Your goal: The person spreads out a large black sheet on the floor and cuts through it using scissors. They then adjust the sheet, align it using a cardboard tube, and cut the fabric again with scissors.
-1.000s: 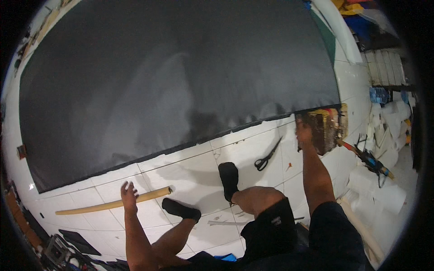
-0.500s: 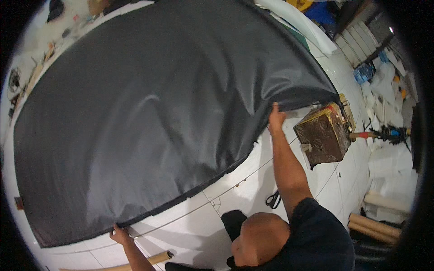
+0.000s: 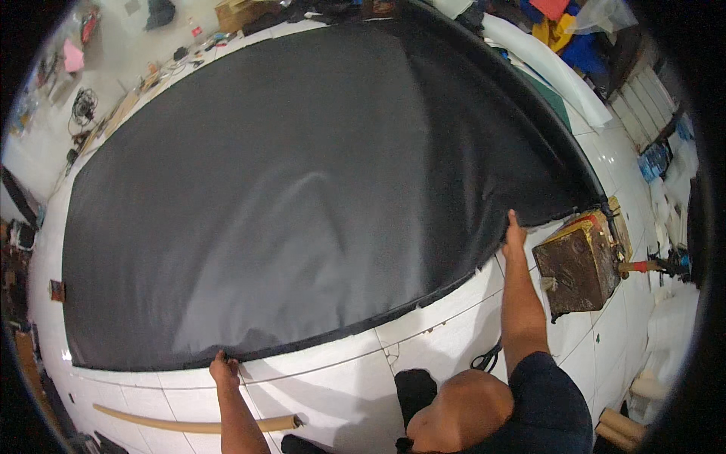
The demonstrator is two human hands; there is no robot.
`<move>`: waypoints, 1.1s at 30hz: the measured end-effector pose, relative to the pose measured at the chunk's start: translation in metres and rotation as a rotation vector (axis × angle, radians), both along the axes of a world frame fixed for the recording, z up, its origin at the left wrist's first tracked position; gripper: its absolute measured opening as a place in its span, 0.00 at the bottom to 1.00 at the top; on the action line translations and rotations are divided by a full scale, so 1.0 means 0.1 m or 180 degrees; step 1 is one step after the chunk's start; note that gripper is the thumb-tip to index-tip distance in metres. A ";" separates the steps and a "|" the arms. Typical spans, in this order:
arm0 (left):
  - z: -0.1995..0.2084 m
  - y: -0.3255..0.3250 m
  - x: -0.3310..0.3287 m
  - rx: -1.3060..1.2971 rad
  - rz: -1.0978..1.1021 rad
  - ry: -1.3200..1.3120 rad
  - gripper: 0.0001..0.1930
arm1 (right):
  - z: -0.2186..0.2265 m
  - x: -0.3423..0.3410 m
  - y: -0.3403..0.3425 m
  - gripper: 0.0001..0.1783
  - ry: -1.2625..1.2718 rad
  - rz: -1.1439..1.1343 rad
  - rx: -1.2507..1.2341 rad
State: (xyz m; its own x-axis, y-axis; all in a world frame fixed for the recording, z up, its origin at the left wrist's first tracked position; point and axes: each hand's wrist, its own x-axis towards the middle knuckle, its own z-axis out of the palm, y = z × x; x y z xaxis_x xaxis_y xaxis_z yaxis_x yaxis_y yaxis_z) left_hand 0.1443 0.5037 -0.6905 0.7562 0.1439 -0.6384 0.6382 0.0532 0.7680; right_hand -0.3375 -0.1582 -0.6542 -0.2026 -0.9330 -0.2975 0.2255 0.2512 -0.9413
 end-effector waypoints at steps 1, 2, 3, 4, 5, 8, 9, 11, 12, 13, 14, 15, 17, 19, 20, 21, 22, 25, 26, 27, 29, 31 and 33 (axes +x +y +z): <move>0.07 0.02 -0.01 -0.0009 0.0123 -0.0007 0.07 | 0.02 -0.02 0.13 0.44 0.0069 0.0110 0.0208; 0.10 0.00 -0.06 -0.0039 0.0214 0.0010 0.07 | 0.04 -0.08 0.24 0.46 0.0166 0.0186 0.0394; 0.08 0.03 -0.02 -0.0077 0.0151 0.0101 0.07 | -0.03 -0.11 0.31 0.46 0.0193 0.0213 0.0415; 0.02 0.02 -0.01 -0.0014 0.0199 0.0002 0.07 | -0.15 -0.11 0.41 0.43 0.0425 0.0538 0.0612; -0.01 0.01 -0.05 -0.0212 -0.0115 0.0004 0.09 | -0.23 -0.15 0.51 0.41 0.0692 0.0847 0.0821; 0.05 0.26 0.11 -0.0484 -0.0444 -0.0174 0.12 | -0.36 0.31 0.87 0.40 0.1296 0.1347 -0.0151; 0.05 0.13 0.09 -0.0500 -0.0311 0.0102 0.11 | -0.33 0.25 0.78 0.39 0.1391 0.1069 -0.0057; 0.00 -0.08 0.06 -0.0296 -0.0106 0.0244 0.10 | -0.32 0.12 0.41 0.37 0.1231 0.0879 -0.0051; -0.07 -0.05 0.06 -0.0444 -0.0259 0.0286 0.11 | -0.37 0.02 0.28 0.36 0.0951 0.1006 -0.0131; -0.03 0.04 0.06 -0.0284 -0.0288 0.0178 0.11 | -0.44 0.08 0.42 0.36 0.0969 0.1077 -0.0012; 0.07 0.03 0.04 -0.0167 -0.0065 0.0233 0.11 | -0.37 0.19 0.55 0.36 0.0837 0.1041 0.0314; 0.06 0.07 0.04 -0.0270 -0.0152 0.0122 0.11 | -0.31 0.29 0.59 0.35 0.0685 0.0975 0.0566; 0.05 0.10 0.04 -0.0281 -0.0250 0.0062 0.11 | -0.36 0.18 0.73 0.34 0.0602 0.0845 0.0513; 0.04 0.03 0.01 -0.0175 -0.0223 0.0125 0.12 | -0.35 -0.01 0.75 0.34 0.0536 0.0709 0.0453; 0.05 -0.03 -0.05 -0.0038 -0.0312 0.0060 0.12 | -0.30 -0.09 0.74 0.35 0.0850 0.0570 0.0646; 0.07 -0.07 -0.07 0.0096 -0.0404 -0.0025 0.14 | -0.27 -0.15 0.74 0.35 0.1146 0.0429 0.0829; 0.11 -0.09 -0.10 0.0229 -0.0493 -0.0114 0.15 | -0.23 -0.21 0.73 0.35 0.1132 0.0459 0.0837; 0.06 0.31 0.10 0.0021 -0.0075 -0.0129 0.14 | -0.23 0.13 0.94 0.35 0.0947 0.0846 0.0933; 0.07 0.42 0.14 -0.0138 0.0047 -0.0183 0.15 | -0.26 0.17 1.02 0.33 0.0306 0.1191 0.0779; 0.01 0.25 0.05 0.0155 -0.0088 -0.0179 0.14 | -0.28 0.05 0.95 0.33 0.0403 0.1049 0.0941; 0.08 0.26 0.08 0.0549 -0.0379 -0.0557 0.14 | -0.23 0.15 1.01 0.35 -0.0005 0.1454 0.1011; 0.17 0.05 0.08 0.0705 0.0121 -0.0580 0.25 | -0.19 0.13 0.91 0.33 0.0056 0.1414 0.1057; 0.32 -0.40 -0.03 0.0210 0.0565 -0.0628 0.36 | -0.07 0.02 0.48 0.29 0.0089 0.0944 0.0744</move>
